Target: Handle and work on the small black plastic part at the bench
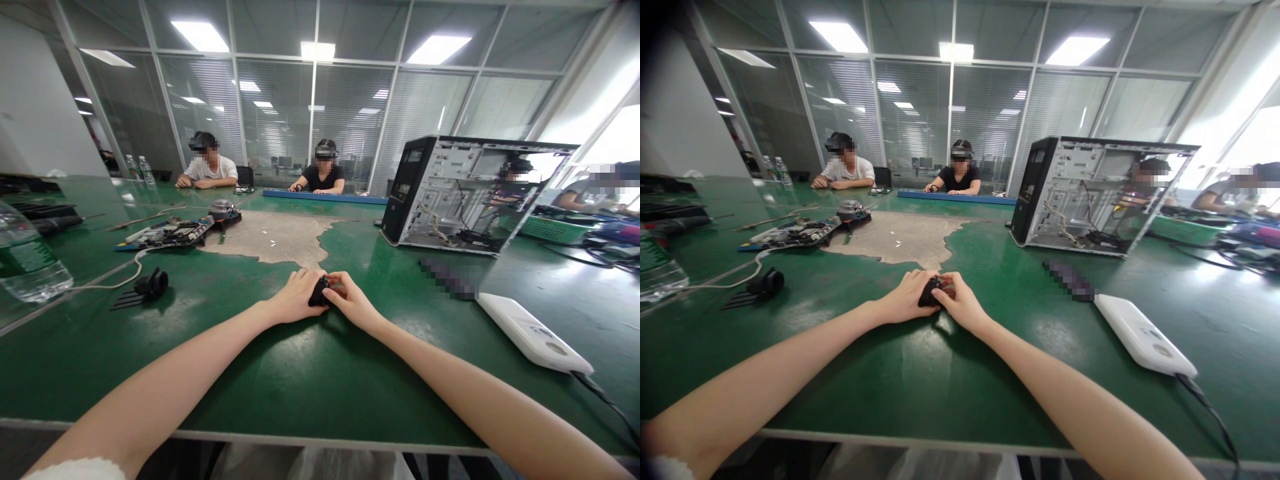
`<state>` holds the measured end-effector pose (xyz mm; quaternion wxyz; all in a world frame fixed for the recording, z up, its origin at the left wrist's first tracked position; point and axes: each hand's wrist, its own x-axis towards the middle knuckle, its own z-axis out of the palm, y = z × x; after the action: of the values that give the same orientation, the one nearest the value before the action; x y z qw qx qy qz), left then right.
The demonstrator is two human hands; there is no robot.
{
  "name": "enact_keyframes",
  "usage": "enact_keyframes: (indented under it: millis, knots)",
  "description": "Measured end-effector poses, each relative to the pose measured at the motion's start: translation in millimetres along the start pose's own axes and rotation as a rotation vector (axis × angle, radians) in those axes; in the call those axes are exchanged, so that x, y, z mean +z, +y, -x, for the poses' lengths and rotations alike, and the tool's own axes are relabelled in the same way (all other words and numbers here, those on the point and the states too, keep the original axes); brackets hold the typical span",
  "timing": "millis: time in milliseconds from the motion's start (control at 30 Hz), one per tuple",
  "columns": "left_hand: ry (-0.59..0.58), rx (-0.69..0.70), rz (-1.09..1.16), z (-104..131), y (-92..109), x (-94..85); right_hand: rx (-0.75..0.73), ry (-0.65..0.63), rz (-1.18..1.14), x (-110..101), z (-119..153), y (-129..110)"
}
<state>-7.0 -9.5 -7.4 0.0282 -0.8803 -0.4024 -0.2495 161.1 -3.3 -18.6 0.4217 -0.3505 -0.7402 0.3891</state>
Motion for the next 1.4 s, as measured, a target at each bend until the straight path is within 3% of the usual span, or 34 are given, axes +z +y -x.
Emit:
enact_keyframes:
  millis: [233, 633, 900, 1267, 1400]
  knots:
    - [0.0, -0.006, -0.008, 0.0, 2.1, -0.1, -0.05, -0.065, -0.026, 0.4, 2.6, -4.9]
    - [0.012, 0.013, -0.019, 0.3, -0.5, 1.2, -0.012, 0.011, 0.03, 0.0, -0.7, 4.4]
    - [0.021, 0.017, -0.03, 0.6, 0.8, 0.8, -0.061, -0.061, -0.017, -0.3, 3.0, -6.3]
    - [0.024, 0.018, -0.039, 1.1, 0.6, 1.2, -0.003, 0.021, 0.0, 0.3, -1.9, 2.5]
    - [0.027, 0.014, -0.039, 0.7, 0.4, 1.9, -0.018, -0.043, -0.04, -1.3, -0.7, 0.5]
